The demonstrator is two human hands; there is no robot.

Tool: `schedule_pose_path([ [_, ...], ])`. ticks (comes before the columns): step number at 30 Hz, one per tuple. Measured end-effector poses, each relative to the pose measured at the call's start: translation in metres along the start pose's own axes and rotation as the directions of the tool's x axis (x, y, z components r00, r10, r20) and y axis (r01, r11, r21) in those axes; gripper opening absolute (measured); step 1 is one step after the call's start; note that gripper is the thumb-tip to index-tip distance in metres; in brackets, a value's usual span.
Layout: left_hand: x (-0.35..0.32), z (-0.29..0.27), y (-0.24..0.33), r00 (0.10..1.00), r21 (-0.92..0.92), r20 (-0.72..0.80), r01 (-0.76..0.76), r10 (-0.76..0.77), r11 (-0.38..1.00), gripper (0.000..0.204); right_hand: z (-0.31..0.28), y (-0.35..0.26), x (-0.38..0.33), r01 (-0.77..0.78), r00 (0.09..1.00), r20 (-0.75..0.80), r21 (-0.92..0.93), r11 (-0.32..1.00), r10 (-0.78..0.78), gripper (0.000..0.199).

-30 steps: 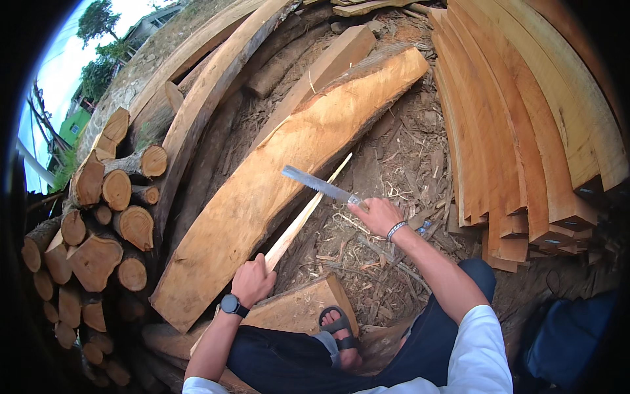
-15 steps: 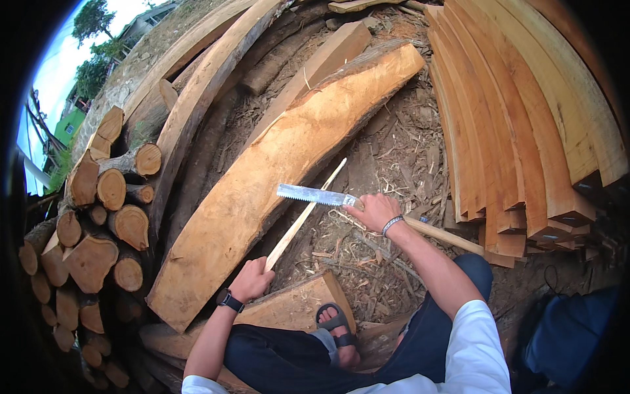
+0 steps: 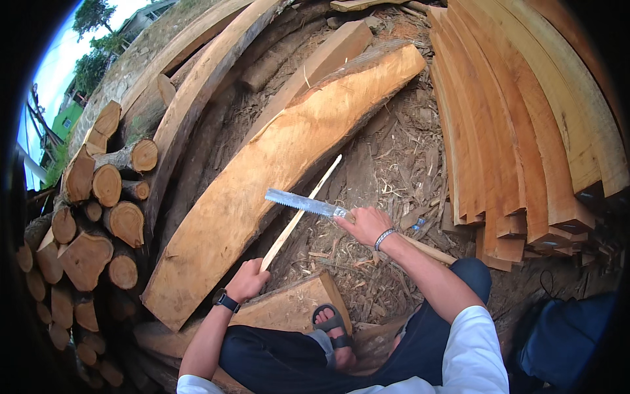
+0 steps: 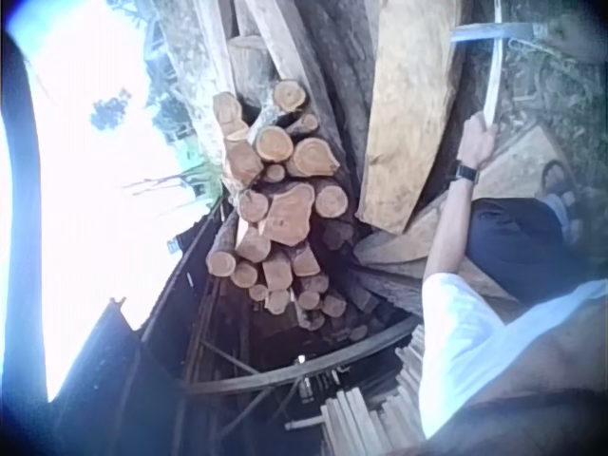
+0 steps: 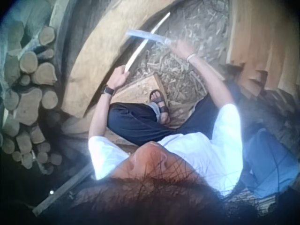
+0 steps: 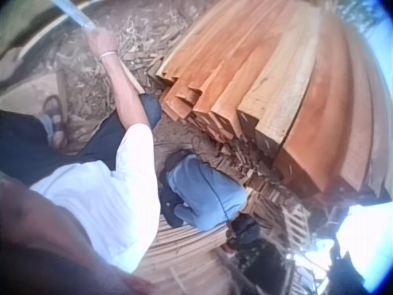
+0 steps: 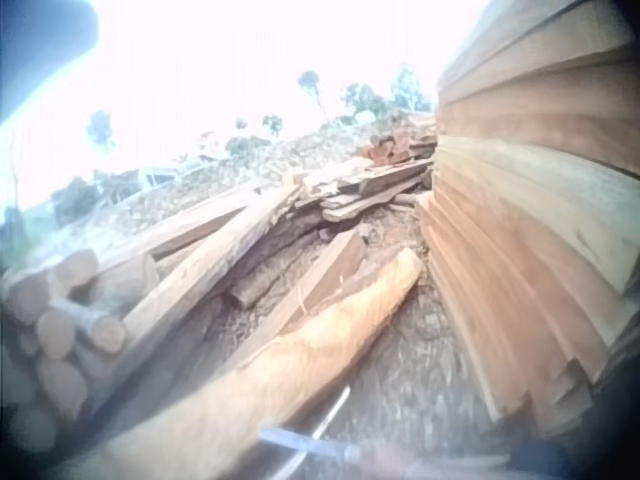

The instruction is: The person shapes a thin wooden strip by shaving it with a small saw while sitting among piles of logs and lumber.

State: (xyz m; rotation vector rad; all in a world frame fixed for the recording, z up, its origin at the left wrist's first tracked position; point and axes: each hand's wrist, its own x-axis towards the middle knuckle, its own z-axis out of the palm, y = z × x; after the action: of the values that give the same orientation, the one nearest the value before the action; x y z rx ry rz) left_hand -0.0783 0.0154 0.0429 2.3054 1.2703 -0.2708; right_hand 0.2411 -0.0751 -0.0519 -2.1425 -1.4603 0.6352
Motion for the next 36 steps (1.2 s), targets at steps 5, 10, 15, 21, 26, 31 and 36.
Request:
schedule_pose_path([
  [5, -0.005, -0.003, 0.008, 0.999, 0.014, 0.035, -0.017, 0.017, 1.0, 0.034, -0.012, 0.017, 0.012, -0.07, 0.997, -0.007, 0.033, 0.997, 0.071, 0.069],
  [10, -0.002, -0.002, 0.006, 0.999, 0.052, 0.01, -0.042, 0.042, 0.998, 0.034, -0.011, 0.009, 0.01, -0.062, 0.998, 0.033, 0.021, 0.998, 0.061, 0.069],
  [15, -0.006, -0.004, 0.006, 0.999, 0.075, 0.006, -0.039, 0.039, 0.996, 0.033, -0.008, 0.013, 0.008, -0.032, 0.999, 0.035, 0.016, 0.999, 0.031, 0.067],
  [21, -0.001, 0.001, 0.008, 0.997, 0.084, -0.049, -0.059, 0.063, 0.995, 0.032, -0.009, 0.005, 0.006, -0.014, 0.997, 0.078, -0.034, 0.999, 0.017, 0.068],
  [26, -0.002, -0.001, 0.008, 0.999, 0.095, -0.041, -0.022, 0.026, 0.995, 0.032, -0.005, -0.014, -0.009, 0.012, 0.997, 0.076, 0.02, 1.0, -0.013, 0.069],
  [31, 0.002, 0.001, 0.009, 0.996, 0.066, -0.07, -0.05, 0.055, 0.997, 0.032, -0.013, 0.005, 0.007, -0.011, 0.999, 0.04, 0.037, 0.999, 0.01, 0.066],
  [36, 0.002, 0.0, 0.004, 0.998, 0.082, -0.064, -0.007, 0.012, 0.997, 0.032, -0.007, -0.011, -0.006, 0.027, 0.999, 0.036, -0.063, 0.998, -0.025, 0.068],
])
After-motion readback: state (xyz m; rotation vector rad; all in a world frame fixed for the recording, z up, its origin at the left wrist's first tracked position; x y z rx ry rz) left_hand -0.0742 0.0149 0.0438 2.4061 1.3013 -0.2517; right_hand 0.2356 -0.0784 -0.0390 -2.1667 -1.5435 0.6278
